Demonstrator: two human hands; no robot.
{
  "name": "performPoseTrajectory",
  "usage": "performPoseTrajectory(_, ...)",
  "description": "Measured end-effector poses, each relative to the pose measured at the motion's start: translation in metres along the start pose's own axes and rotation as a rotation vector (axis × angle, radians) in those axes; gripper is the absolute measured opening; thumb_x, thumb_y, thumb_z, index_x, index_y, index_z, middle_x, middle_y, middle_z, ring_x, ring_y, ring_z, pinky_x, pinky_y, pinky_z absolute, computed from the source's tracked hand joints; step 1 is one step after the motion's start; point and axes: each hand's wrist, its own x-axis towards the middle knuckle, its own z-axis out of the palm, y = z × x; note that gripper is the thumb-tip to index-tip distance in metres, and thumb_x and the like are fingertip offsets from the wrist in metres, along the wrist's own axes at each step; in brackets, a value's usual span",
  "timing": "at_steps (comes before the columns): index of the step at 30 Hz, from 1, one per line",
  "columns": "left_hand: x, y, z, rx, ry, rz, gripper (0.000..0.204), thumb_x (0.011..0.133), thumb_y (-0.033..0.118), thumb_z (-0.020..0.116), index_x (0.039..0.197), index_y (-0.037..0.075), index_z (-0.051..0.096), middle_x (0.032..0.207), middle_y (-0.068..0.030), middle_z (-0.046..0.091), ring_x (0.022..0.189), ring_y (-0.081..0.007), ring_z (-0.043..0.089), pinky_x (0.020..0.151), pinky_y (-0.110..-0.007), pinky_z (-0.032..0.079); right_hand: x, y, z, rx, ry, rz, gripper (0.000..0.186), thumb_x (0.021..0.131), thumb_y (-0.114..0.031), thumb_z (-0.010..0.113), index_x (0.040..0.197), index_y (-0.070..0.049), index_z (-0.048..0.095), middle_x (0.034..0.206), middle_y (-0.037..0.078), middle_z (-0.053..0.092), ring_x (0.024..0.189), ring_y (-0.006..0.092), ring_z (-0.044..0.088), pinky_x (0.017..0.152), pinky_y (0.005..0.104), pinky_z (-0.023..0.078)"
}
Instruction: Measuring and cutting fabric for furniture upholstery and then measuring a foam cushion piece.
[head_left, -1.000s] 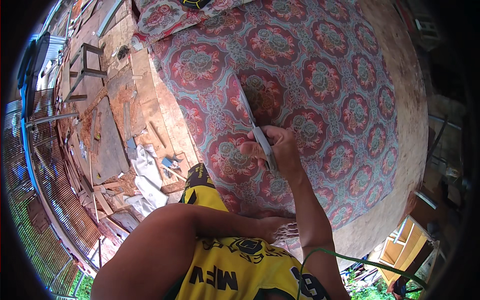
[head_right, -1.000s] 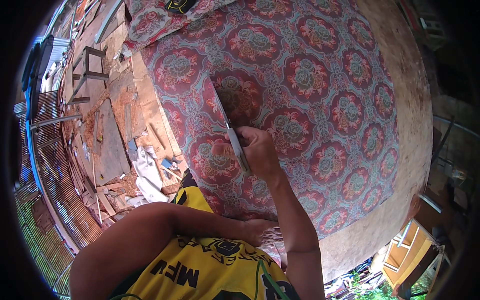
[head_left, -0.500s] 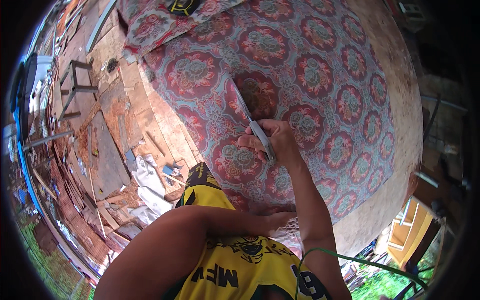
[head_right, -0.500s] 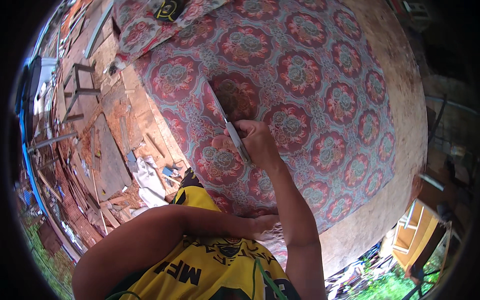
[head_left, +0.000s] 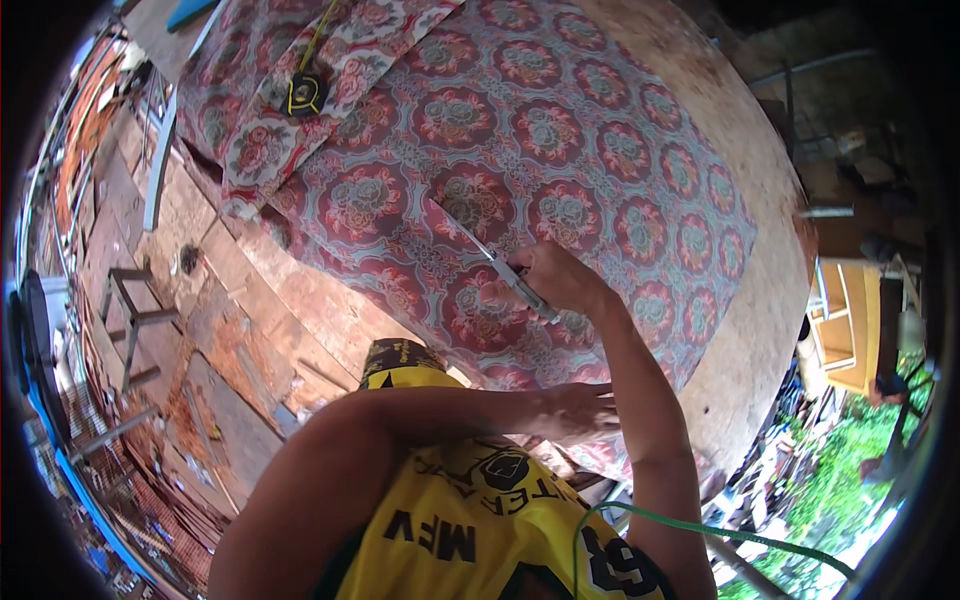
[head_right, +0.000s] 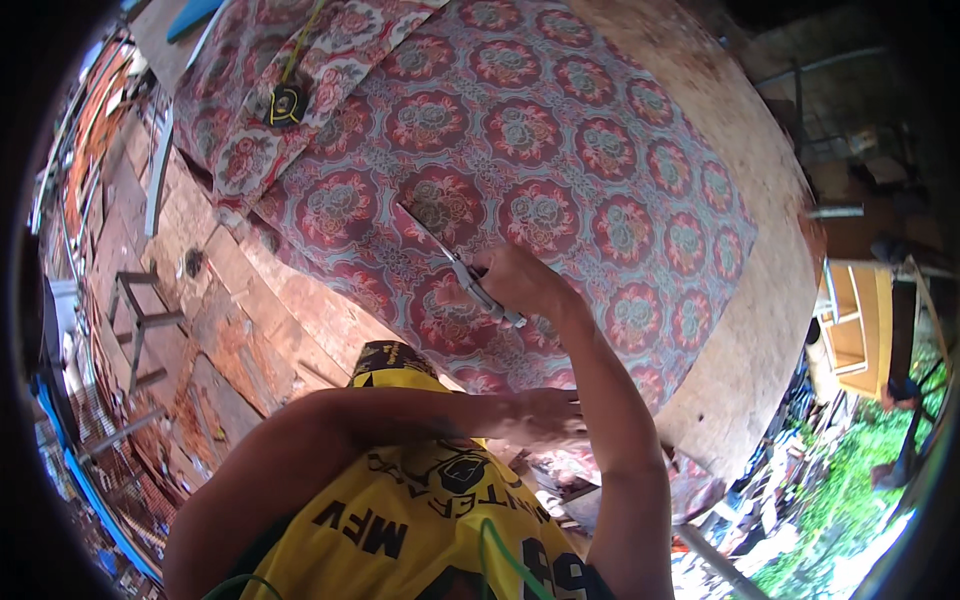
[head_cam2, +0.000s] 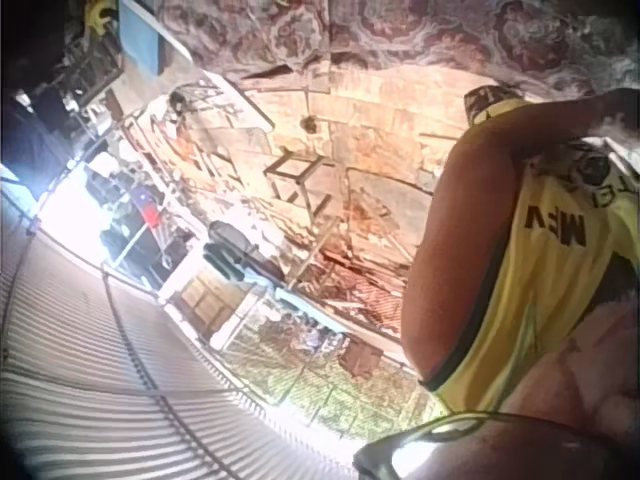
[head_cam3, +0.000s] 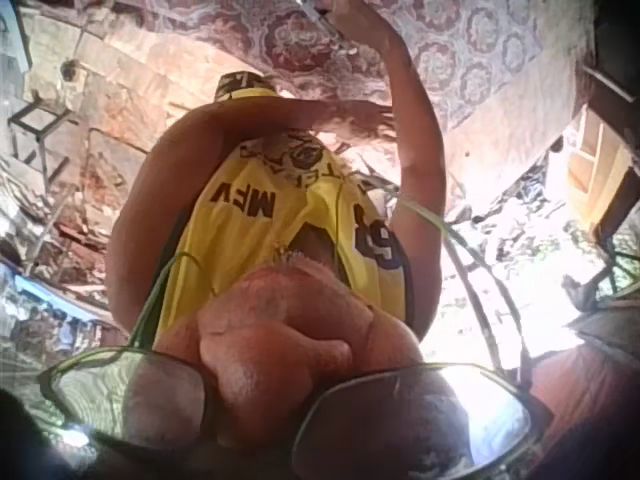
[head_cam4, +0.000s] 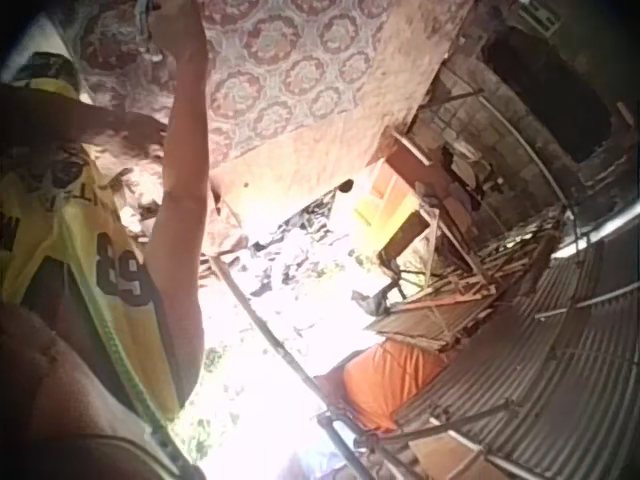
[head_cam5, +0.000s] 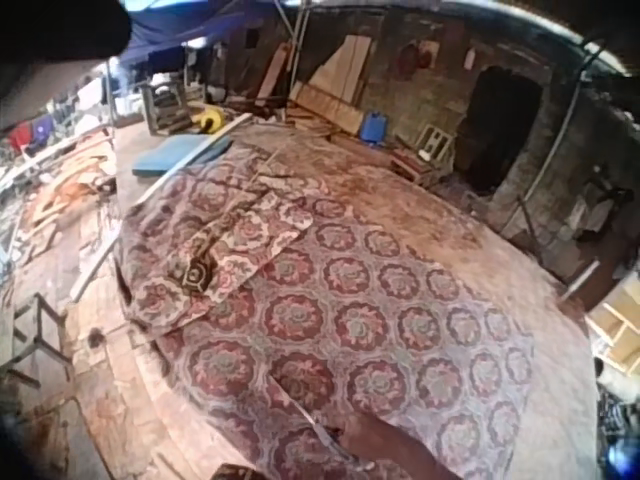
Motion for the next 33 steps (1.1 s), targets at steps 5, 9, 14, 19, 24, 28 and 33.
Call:
performPoseTrajectory(5,-0.166,0.028,-0.064,-0.772,0.307,-0.348,0.034,0.085,0.018,0.071,0.117,0.009,0.069,0.125,-0.0079,0.068,0.116,-0.0249,0.065,0.110,-0.046,0.047,-0.009,0.011,0.036,0.083,0.120,0.042,0.058,0.076,-0.060,0.082,0.078,-0.003,0.071,0.057,0.002,0.059,0.053,0.0148,0.057,0.056,0.0344,0.047)
performPoseTrajectory(9,-0.260,-0.008,-0.125,-0.540,0.202,-0.736,0.029,0.084,0.004,0.063,0.113,0.004,0.069,0.091,-0.0103,0.070,0.074,-0.0285,0.066,0.064,-0.042,0.054,-0.008,0.025,0.078,0.094,0.321,0.000,0.059,0.076,-0.060,0.082,0.076,-0.002,0.070,0.058,0.004,0.061,0.055,0.0178,0.060,0.058,0.0365,0.049)
performPoseTrajectory(14,-0.309,-0.091,-0.146,-0.361,0.461,-1.246,0.020,0.099,0.009,0.061,0.113,-0.001,0.072,0.101,-0.0155,0.076,0.089,-0.0264,0.075,0.076,-0.035,0.058,-0.005,0.001,0.123,0.163,0.524,0.044,0.062,0.077,-0.062,0.080,0.075,-0.001,0.070,0.064,0.011,0.067,0.064,0.0242,0.070,0.066,0.0384,0.054)
performPoseTrajectory(19,-0.326,-0.172,-0.139,-0.514,0.554,-1.284,0.020,0.100,0.007,0.061,0.115,-0.002,0.070,0.103,-0.0162,0.076,0.092,-0.0187,0.075,0.077,-0.027,0.056,0.007,-0.033,0.158,0.146,0.691,0.226,0.050,0.086,-0.046,0.071,0.084,0.004,0.070,0.081,0.028,0.068,0.085,0.0475,0.067,0.080,0.0492,0.054)
performPoseTrajectory(24,-0.330,-0.250,-0.118,-0.672,0.389,-1.130,0.022,0.101,0.010,0.061,0.117,-0.002,0.070,0.104,-0.0159,0.075,0.097,-0.0161,0.073,0.079,-0.026,0.056,0.017,-0.079,0.179,0.254,0.850,0.385,0.043,0.088,-0.039,0.067,0.088,0.003,0.070,0.083,0.029,0.068,0.085,0.0463,0.068,0.080,0.0497,0.053)
performPoseTrajectory(28,-0.321,-0.311,-0.100,-0.942,0.291,-1.069,0.025,0.102,0.017,0.062,0.121,0.001,0.070,0.106,-0.0139,0.076,0.097,-0.0131,0.072,0.078,-0.025,0.054,0.038,-0.098,0.188,0.284,0.916,0.296,0.043,0.089,-0.039,0.067,0.087,0.004,0.068,0.076,0.027,0.067,0.078,0.0461,0.068,0.074,0.0502,0.054)
performPoseTrajectory(33,-0.301,-0.354,-0.066,-1.028,0.064,-0.950,0.032,0.104,0.022,0.060,0.124,-0.001,0.068,0.115,-0.0118,0.074,0.105,-0.0134,0.069,0.090,-0.026,0.053,0.071,-0.110,0.201,0.376,1.023,0.406,0.053,0.080,-0.046,0.080,0.086,0.005,0.067,0.072,0.024,0.066,0.067,0.0369,0.065,0.066,0.0454,0.052)
